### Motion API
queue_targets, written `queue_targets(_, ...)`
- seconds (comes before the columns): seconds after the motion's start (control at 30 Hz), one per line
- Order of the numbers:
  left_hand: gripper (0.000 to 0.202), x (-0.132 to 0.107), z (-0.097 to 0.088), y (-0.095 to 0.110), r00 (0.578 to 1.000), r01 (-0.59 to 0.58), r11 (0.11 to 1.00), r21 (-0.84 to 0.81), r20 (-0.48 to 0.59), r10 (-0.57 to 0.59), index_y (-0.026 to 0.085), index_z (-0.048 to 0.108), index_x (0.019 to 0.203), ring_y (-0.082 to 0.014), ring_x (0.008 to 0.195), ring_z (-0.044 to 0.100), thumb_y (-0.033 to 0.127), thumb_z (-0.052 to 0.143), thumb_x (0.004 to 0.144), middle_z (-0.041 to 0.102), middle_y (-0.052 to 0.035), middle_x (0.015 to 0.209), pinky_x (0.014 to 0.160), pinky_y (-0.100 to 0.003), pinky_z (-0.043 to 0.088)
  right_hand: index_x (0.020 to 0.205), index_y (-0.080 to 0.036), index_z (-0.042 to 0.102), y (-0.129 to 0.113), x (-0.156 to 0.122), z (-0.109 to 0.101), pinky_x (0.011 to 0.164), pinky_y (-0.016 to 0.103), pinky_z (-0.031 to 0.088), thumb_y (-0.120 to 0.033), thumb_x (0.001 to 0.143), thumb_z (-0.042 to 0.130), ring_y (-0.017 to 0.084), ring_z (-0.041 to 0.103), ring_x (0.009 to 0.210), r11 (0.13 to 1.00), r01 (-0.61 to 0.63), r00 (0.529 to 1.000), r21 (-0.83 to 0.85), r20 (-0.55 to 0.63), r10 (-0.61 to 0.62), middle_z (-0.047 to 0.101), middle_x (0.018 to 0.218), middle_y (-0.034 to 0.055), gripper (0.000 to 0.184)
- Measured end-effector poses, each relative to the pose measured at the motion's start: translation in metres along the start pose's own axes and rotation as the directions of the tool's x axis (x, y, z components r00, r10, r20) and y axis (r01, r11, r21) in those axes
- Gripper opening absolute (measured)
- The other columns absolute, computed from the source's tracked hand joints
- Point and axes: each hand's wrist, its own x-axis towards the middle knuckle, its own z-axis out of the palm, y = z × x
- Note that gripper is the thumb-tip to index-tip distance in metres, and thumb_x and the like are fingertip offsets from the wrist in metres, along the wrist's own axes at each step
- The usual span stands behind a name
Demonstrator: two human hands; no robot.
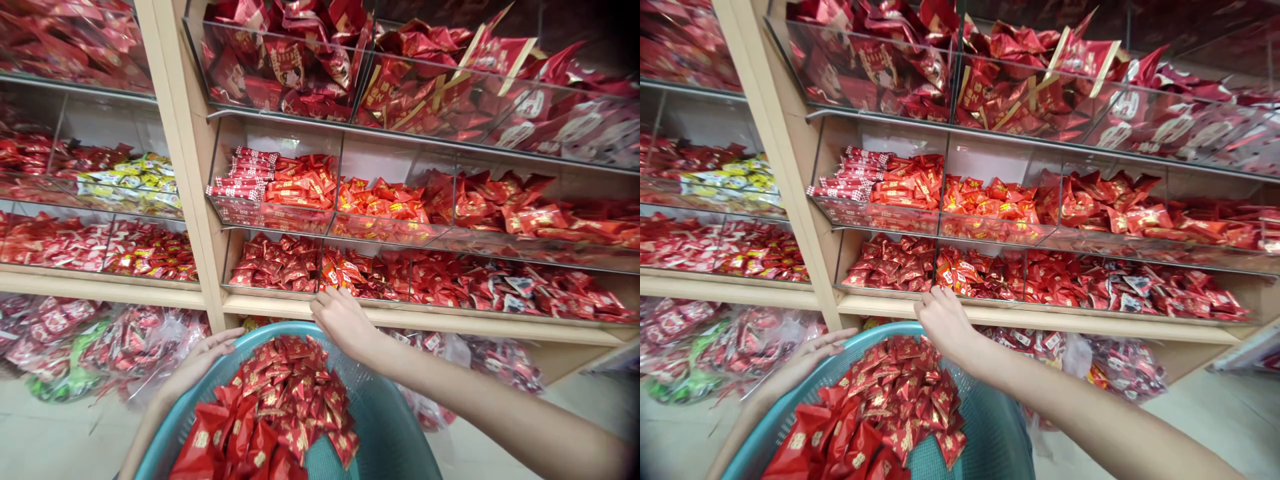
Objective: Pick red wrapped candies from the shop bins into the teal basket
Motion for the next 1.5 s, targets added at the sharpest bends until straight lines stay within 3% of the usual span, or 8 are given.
queue_targets(0.13,0.046,-0.001,-0.001,0.003,1.0,0.013,1.0,0.002,0.009,-0.013,0.02,0.066,0.104,-0.029,0.108,0.055,0.037,0.061,0.062,0.065,-0.0032,0.112,0.093,-0.036,0.042,0.086,-0.012,0.059,0.013,0.05,0.006,0.074,0.034,0.03,-0.011,0.087,0.04,0.022,0.046,0.087,0.987,0.082,0.991,-0.141,-0.094,-0.096,0.06,0.086,0.0097,0.019)
queue_targets(0.33,0.047,-0.002,-0.002,0.002,1.0,0.014,1.0,-0.017,0.002,-0.014,0.019,0.066,0.104,-0.0268,0.109,0.055,0.036,0.062,0.061,0.064,-0.0042,0.116,0.092,-0.032,0.043,0.086,-0.01,0.064,0.024,0.097,0.028,0.079,0.037,0.031,-0.011,0.084,0.045,0.024,0.047,0.092,0.968,0.077,0.997,-0.24,0.019,-0.074,0.064,0.09,0.012,0.019)
queue_targets(0.63,0.051,0.006,-0.007,-0.018,0.998,0.013,0.996,-0.088,0.06,-0.008,0.019,0.06,0.113,-0.0253,0.106,0.058,0.038,0.062,0.065,0.064,-0.0053,0.115,0.089,-0.032,0.045,0.09,-0.007,0.064,0.024,0.1,0.039,0.083,0.038,0.03,-0.011,0.085,0.042,0.025,0.048,0.094,0.971,0.035,0.999,-0.238,0.025,-0.03,0.064,0.093,0.0144,0.023)
queue_targets(0.93,0.049,0.001,-0.002,0.0,0.999,0.027,0.999,-0.017,0.028,-0.026,0.02,0.065,0.107,-0.0292,0.108,0.056,0.037,0.063,0.061,0.065,-0.0037,0.113,0.091,-0.036,0.044,0.085,-0.008,0.06,0.024,0.093,0.014,0.076,0.036,0.031,-0.009,0.087,0.037,0.024,0.047,0.089,0.984,-0.006,0.99,-0.176,-0.137,-0.019,0.061,0.087,0.0133,0.023)
queue_targets(1.1,0.047,0.002,-0.004,-0.006,1.0,0.009,1.0,-0.001,0.03,-0.009,0.022,0.065,0.107,-0.0293,0.107,0.056,0.04,0.063,0.064,0.062,-0.003,0.118,0.091,-0.036,0.044,0.082,-0.012,0.056,0.019,0.063,-0.023,0.072,0.033,0.031,-0.018,0.088,0.039,0.021,0.048,0.086,0.995,-0.097,0.986,0.014,-0.137,0.098,0.061,0.085,0.0095,0.018)
queue_targets(1.23,0.042,0.004,-0.006,-0.012,1.0,-0.002,1.0,-0.017,0.03,0.003,0.028,0.065,0.105,-0.0282,0.111,0.053,0.041,0.063,0.066,0.064,-0.0006,0.115,0.096,-0.034,0.04,0.075,-0.015,0.053,0.019,0.014,-0.039,0.066,0.025,0.033,-0.029,0.087,0.044,0.013,0.05,0.073,0.901,-0.11,0.992,0.419,-0.014,0.128,0.059,0.075,0.001,0.021)
queue_targets(1.37,0.041,0.005,-0.005,-0.013,0.999,0.021,0.999,-0.033,0.029,-0.02,0.029,0.066,0.104,-0.0299,0.109,0.055,0.04,0.064,0.064,0.066,0.0009,0.112,0.096,-0.036,0.04,0.074,-0.017,0.052,0.017,-0.041,-0.023,0.057,0.02,0.034,-0.027,0.086,0.046,0.01,0.05,0.062,0.701,-0.218,0.976,0.679,0.172,0.137,0.058,0.069,-0.0023,0.017)
queue_targets(1.5,0.041,0.007,-0.005,-0.014,0.999,0.014,0.999,-0.029,0.033,-0.013,0.029,0.066,0.104,-0.0288,0.113,0.052,0.038,0.064,0.064,0.065,0.0028,0.113,0.098,-0.035,0.038,0.073,-0.018,0.05,0.008,-0.085,0.01,0.066,0.023,0.035,-0.022,0.087,0.044,0.013,0.05,0.071,0.81,-0.222,0.975,0.543,0.138,0.174,0.057,0.073,-0.0007,0.016)
